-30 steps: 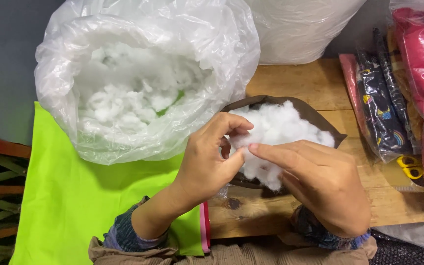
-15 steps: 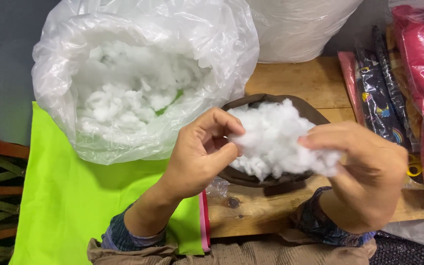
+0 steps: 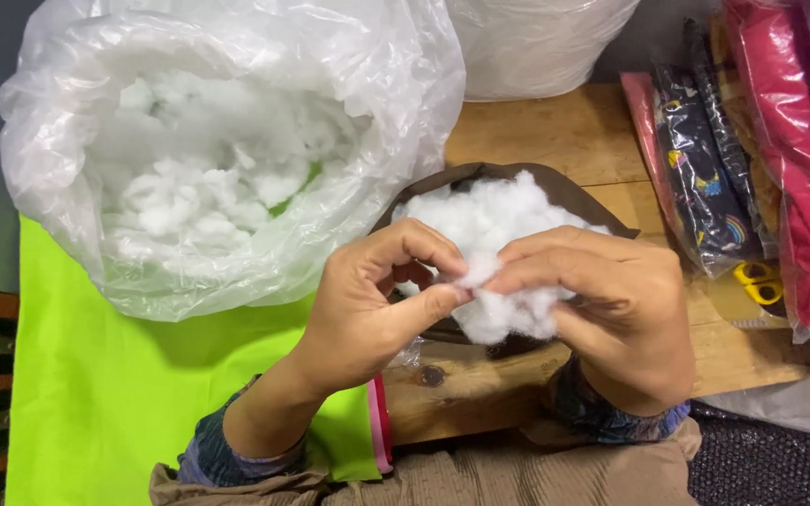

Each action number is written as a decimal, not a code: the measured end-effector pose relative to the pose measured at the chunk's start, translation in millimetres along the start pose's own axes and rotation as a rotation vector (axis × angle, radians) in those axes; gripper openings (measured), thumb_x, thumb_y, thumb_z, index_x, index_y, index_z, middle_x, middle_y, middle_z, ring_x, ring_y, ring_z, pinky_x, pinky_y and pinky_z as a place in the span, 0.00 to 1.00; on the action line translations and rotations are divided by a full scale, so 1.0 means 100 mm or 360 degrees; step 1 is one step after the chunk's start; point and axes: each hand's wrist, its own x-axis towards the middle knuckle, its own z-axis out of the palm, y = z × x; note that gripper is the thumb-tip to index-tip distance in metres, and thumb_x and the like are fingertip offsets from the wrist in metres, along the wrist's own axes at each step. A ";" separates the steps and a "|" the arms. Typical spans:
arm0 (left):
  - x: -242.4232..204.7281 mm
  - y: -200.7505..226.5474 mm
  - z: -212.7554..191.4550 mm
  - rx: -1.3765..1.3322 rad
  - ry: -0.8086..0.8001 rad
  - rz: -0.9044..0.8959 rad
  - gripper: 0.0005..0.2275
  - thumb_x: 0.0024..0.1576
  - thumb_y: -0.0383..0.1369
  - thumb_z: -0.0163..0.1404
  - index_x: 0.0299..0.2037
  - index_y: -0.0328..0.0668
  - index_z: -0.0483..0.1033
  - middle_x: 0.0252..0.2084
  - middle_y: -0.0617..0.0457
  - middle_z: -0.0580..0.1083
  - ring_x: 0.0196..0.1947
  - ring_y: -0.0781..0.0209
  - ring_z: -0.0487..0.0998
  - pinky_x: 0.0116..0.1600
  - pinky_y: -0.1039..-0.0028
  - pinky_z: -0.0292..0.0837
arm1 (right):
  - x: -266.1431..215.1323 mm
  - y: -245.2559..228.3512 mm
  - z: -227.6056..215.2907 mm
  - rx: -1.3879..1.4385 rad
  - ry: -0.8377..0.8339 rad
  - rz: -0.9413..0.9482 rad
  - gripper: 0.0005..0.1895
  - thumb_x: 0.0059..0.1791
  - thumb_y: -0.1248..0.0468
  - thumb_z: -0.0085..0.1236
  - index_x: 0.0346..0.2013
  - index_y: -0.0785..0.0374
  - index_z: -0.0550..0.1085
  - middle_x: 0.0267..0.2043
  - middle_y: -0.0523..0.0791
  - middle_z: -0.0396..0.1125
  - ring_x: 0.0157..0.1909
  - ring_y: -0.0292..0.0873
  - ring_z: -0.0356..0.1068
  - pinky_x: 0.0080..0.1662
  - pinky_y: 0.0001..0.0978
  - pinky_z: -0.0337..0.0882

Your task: Stuffing a brown pillowcase with white fiberfill material from a large plastic bag.

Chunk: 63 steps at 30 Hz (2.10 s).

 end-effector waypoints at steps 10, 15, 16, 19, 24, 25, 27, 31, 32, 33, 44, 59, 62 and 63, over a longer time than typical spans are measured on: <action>0.01 0.09 -0.07 0.0054 0.0266 0.0240 0.08 0.55 0.14 0.57 0.37 0.35 0.74 0.35 0.48 0.73 0.37 0.62 0.76 0.44 0.80 0.76 | -0.48 0.31 -0.39 -0.0072 0.0584 -0.0107 0.06 0.50 0.69 0.59 0.38 0.71 0.75 0.40 0.56 0.74 0.41 0.47 0.78 0.45 0.30 0.79; 0.16 -0.25 0.03 0.0948 0.0168 0.0566 0.08 0.57 0.20 0.57 0.42 0.43 0.79 0.41 0.52 0.75 0.42 0.55 0.74 0.50 0.69 0.68 | -0.33 0.29 -0.13 -0.0805 0.0513 0.0126 0.24 0.41 0.87 0.51 0.47 0.69 0.81 0.49 0.53 0.76 0.52 0.50 0.76 0.58 0.37 0.75; 0.18 -0.40 0.09 0.0949 0.0163 0.0565 0.08 0.57 0.20 0.57 0.42 0.43 0.79 0.41 0.52 0.75 0.42 0.55 0.74 0.50 0.69 0.68 | -0.37 0.51 0.03 -0.0804 0.0515 0.0130 0.24 0.41 0.87 0.51 0.47 0.69 0.81 0.49 0.53 0.76 0.52 0.50 0.76 0.58 0.37 0.75; 0.19 -0.68 0.26 0.1420 0.0096 0.0895 0.09 0.62 0.25 0.52 0.51 0.40 0.78 0.52 0.43 0.74 0.59 0.37 0.73 0.63 0.52 0.70 | -0.46 0.91 0.41 -0.1173 0.0388 -0.0014 0.23 0.45 0.79 0.55 0.54 0.63 0.78 0.55 0.50 0.73 0.57 0.55 0.72 0.62 0.45 0.69; 0.10 -0.71 0.41 0.1823 -0.0264 0.0474 0.27 0.69 0.43 0.37 0.74 0.31 0.56 0.78 0.37 0.52 0.77 0.28 0.43 0.72 0.36 0.41 | -0.47 0.66 0.55 -0.0713 0.0003 0.0328 0.35 0.48 0.70 0.41 0.72 0.65 0.61 0.80 0.55 0.46 0.79 0.67 0.34 0.72 0.62 0.30; 0.14 -0.78 0.37 0.1822 -0.0272 0.0474 0.27 0.69 0.43 0.37 0.74 0.31 0.56 0.78 0.37 0.52 0.77 0.28 0.43 0.72 0.36 0.41 | -0.46 0.73 0.55 -0.0712 0.0006 0.0334 0.35 0.48 0.70 0.41 0.72 0.65 0.61 0.80 0.55 0.46 0.79 0.67 0.34 0.72 0.62 0.30; 0.24 -0.91 0.28 0.1873 -0.0264 0.0446 0.32 0.69 0.51 0.33 0.73 0.30 0.57 0.79 0.38 0.49 0.78 0.30 0.39 0.73 0.35 0.37 | -0.42 0.89 0.56 -0.0631 -0.0053 0.0427 0.34 0.55 0.57 0.39 0.75 0.66 0.55 0.81 0.56 0.39 0.79 0.69 0.27 0.71 0.66 0.26; 0.35 -1.29 0.22 0.1862 -0.0481 0.0245 0.43 0.61 0.66 0.32 0.75 0.34 0.52 0.80 0.42 0.45 0.78 0.32 0.35 0.74 0.36 0.34 | -0.47 1.47 0.80 -0.0986 -0.0179 0.0541 0.36 0.57 0.41 0.35 0.78 0.48 0.52 0.82 0.47 0.37 0.79 0.69 0.27 0.69 0.76 0.29; 0.37 -1.32 0.22 0.1877 -0.0567 0.0132 0.47 0.58 0.69 0.31 0.75 0.33 0.52 0.80 0.40 0.45 0.78 0.32 0.34 0.74 0.37 0.33 | -0.48 1.54 0.86 -0.1053 -0.0194 0.0549 0.36 0.57 0.42 0.37 0.78 0.49 0.51 0.82 0.48 0.38 0.79 0.69 0.28 0.68 0.77 0.30; 0.37 -1.34 0.22 0.1889 -0.0654 0.0013 0.51 0.55 0.73 0.31 0.75 0.32 0.51 0.80 0.39 0.44 0.78 0.33 0.33 0.75 0.38 0.32 | -0.50 1.62 0.93 -0.1116 -0.0213 0.0558 0.36 0.57 0.43 0.39 0.78 0.51 0.51 0.82 0.49 0.38 0.78 0.69 0.29 0.68 0.78 0.32; 0.35 -1.65 0.25 0.1959 -0.0634 -0.0138 0.52 0.52 0.74 0.32 0.74 0.33 0.54 0.77 0.35 0.51 0.78 0.34 0.41 0.75 0.42 0.38 | -0.62 1.92 1.08 -0.1165 -0.0205 0.0479 0.37 0.56 0.46 0.44 0.77 0.56 0.53 0.79 0.51 0.46 0.78 0.67 0.38 0.68 0.78 0.36; -0.03 -0.27 -0.40 0.1997 0.0199 0.0446 0.29 0.62 0.51 0.57 0.69 0.48 0.65 0.74 0.39 0.57 0.74 0.31 0.59 0.71 0.41 0.65 | -0.15 0.03 0.52 -0.0830 0.0221 0.0222 0.32 0.55 0.62 0.59 0.73 0.62 0.61 0.78 0.62 0.44 0.79 0.68 0.43 0.74 0.67 0.47; -0.04 -0.24 -0.83 0.2145 0.0351 0.0199 0.26 0.63 0.44 0.56 0.69 0.48 0.64 0.73 0.38 0.59 0.72 0.31 0.60 0.70 0.42 0.64 | 0.16 -0.23 0.92 -0.0803 0.0121 0.0048 0.29 0.55 0.62 0.61 0.70 0.58 0.64 0.76 0.59 0.48 0.77 0.68 0.46 0.74 0.69 0.50; -0.04 -0.25 -0.98 0.2277 0.0439 0.0039 0.26 0.62 0.40 0.57 0.69 0.48 0.64 0.72 0.38 0.60 0.70 0.31 0.61 0.68 0.43 0.64 | 0.28 -0.27 1.09 -0.0778 0.0050 -0.0075 0.28 0.55 0.60 0.62 0.69 0.54 0.66 0.75 0.60 0.52 0.75 0.70 0.51 0.73 0.69 0.53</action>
